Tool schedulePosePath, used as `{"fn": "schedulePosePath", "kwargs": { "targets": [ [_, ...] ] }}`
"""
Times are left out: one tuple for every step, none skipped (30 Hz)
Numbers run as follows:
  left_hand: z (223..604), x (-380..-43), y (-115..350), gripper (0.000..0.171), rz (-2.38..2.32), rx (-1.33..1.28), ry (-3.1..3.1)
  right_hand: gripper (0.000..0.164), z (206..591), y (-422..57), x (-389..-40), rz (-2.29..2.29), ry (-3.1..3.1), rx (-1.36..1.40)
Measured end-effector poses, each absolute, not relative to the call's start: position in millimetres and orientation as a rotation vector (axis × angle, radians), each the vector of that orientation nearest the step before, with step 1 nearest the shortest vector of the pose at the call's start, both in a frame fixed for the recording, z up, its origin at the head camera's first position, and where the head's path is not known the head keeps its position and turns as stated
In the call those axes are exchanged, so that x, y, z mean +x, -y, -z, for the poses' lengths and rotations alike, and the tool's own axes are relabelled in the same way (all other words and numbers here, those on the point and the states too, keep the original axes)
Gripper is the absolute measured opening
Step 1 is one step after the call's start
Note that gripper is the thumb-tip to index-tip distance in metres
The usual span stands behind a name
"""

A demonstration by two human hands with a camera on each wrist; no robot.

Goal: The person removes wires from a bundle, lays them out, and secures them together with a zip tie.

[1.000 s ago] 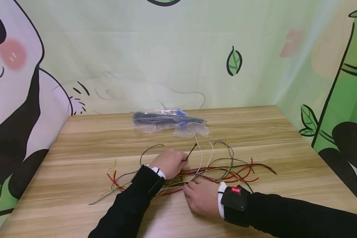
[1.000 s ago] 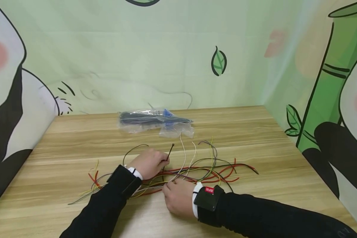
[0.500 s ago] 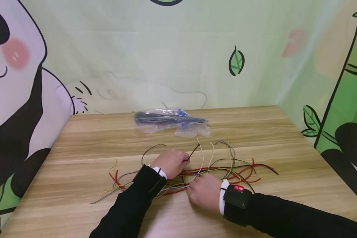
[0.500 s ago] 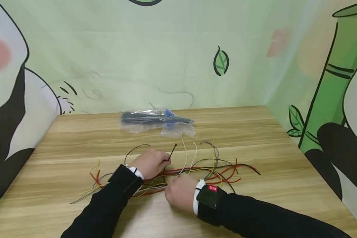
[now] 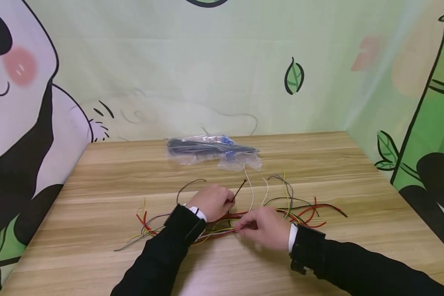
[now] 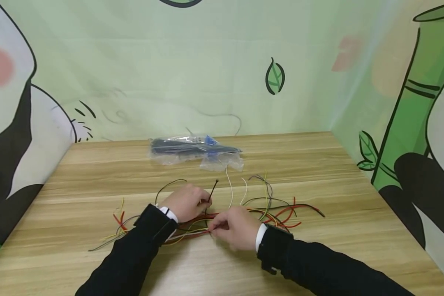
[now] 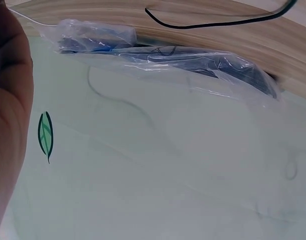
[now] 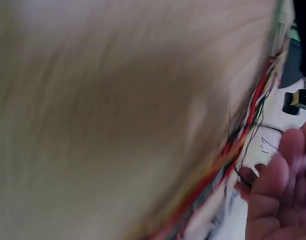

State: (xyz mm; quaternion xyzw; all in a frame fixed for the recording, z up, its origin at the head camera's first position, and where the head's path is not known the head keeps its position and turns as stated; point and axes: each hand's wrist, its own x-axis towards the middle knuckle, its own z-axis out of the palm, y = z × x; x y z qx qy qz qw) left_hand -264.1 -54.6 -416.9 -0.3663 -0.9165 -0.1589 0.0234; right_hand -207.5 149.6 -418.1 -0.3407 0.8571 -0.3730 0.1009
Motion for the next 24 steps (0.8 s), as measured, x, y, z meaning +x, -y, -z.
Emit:
{"fn": "schedulePosePath", "kwargs": {
  "targets": [
    [416.9, -264.2, 54.9, 0.019, 0.496, -1.134, 2.841, 0.007, 419.9, -148.6, -208.5, 1.177, -2.480, -0.950],
    [416.7, -264.2, 55.3, 0.018, 0.503, -1.133, 2.842, 0.008, 422.1, -147.3, -209.6, 1.243, -2.438, -0.907],
    [416.2, -264.1, 55.7, 0.016, 0.521, -1.127, 2.844, 0.009, 424.6, -145.7, -210.8, 1.299, -2.398, -0.863],
    [415.5, -264.0, 56.1, 0.014, 0.547, -1.123, 2.844, 0.011, 427.3, -144.3, -212.3, 1.361, -2.350, -0.828],
    [414.1, -263.7, 56.5, 0.012, 0.581, -1.114, 2.845, 0.013, 429.6, -142.8, -213.6, 1.421, -2.307, -0.790],
    [412.9, -263.4, 56.8, 0.010, 0.614, -1.101, 2.843, 0.015, 431.6, -141.4, -214.8, 1.471, -2.271, -0.749],
    [411.3, -262.8, 57.2, 0.010, 0.651, -1.089, 2.842, 0.017, 433.5, -140.1, -216.1, 1.511, -2.251, -0.711],
    [409.4, -262.0, 57.6, 0.010, 0.685, -1.073, 2.838, 0.018, 435.5, -139.0, -217.5, 1.549, -2.232, -0.676],
    [407.8, -261.3, 57.8, 0.010, 0.715, -1.061, 2.834, 0.020, 437.2, -137.7, -218.7, 1.588, -2.212, -0.640],
    [406.1, -260.6, 58.1, 0.011, 0.730, -1.050, 2.833, 0.021, 438.2, -136.6, -219.8, 1.629, -2.199, -0.610],
    [404.6, -259.7, 58.2, 0.012, 0.740, -1.038, 2.829, 0.021, 438.8, -135.6, -220.7, 1.662, -2.202, -0.586],
    [403.6, -259.0, 58.3, 0.012, 0.745, -1.034, 2.827, 0.022, 439.7, -134.8, -221.3, 1.690, -2.209, -0.568],
    [402.5, -258.2, 58.3, 0.013, 0.753, -1.032, 2.826, 0.022, 440.3, -134.1, -221.7, 1.721, -2.217, -0.554],
    [401.9, -257.5, 58.3, 0.013, 0.752, -1.033, 2.821, 0.022, 440.7, -133.4, -221.6, 1.757, -2.212, -0.543],
    [401.7, -257.0, 58.3, 0.014, 0.748, -1.037, 2.815, 0.022, 440.8, -132.8, -221.3, 1.794, -2.203, -0.535],
    [401.2, -256.2, 58.5, 0.016, 0.747, -1.039, 2.810, 0.022, 441.1, -132.3, -220.9, 1.826, -2.192, -0.530],
    [400.7, -255.3, 58.8, 0.016, 0.749, -1.047, 2.799, 0.022, 441.8, -131.8, -220.7, 1.852, -2.185, -0.529],
    [400.5, -254.7, 59.4, 0.016, 0.746, -1.054, 2.791, 0.023, 442.3, -131.1, -220.6, 1.870, -2.185, -0.524],
    [400.3, -254.0, 60.1, 0.014, 0.741, -1.057, 2.779, 0.023, 442.5, -130.0, -221.0, 1.889, -2.182, -0.526],
    [400.1, -253.3, 61.1, 0.013, 0.735, -1.058, 2.768, 0.023, 442.7, -128.8, -221.6, 1.911, -2.172, -0.528],
    [400.0, -252.8, 62.1, 0.012, 0.727, -1.056, 2.759, 0.023, 443.0, -127.7, -222.5, 1.928, -2.169, -0.525],
    [399.9, -252.2, 63.3, 0.011, 0.720, -1.057, 2.752, 0.023, 443.2, -126.7, -223.4, 1.939, -2.172, -0.525],
    [399.9, -252.0, 64.4, 0.010, 0.709, -1.058, 2.743, 0.023, 443.4, -125.5, -224.4, 1.949, -2.176, -0.522],
    [400.1, -251.8, 65.6, 0.010, 0.691, -1.059, 2.738, 0.023, 443.5, -124.3, -225.3, 1.961, -2.173, -0.519]
  ]
}}
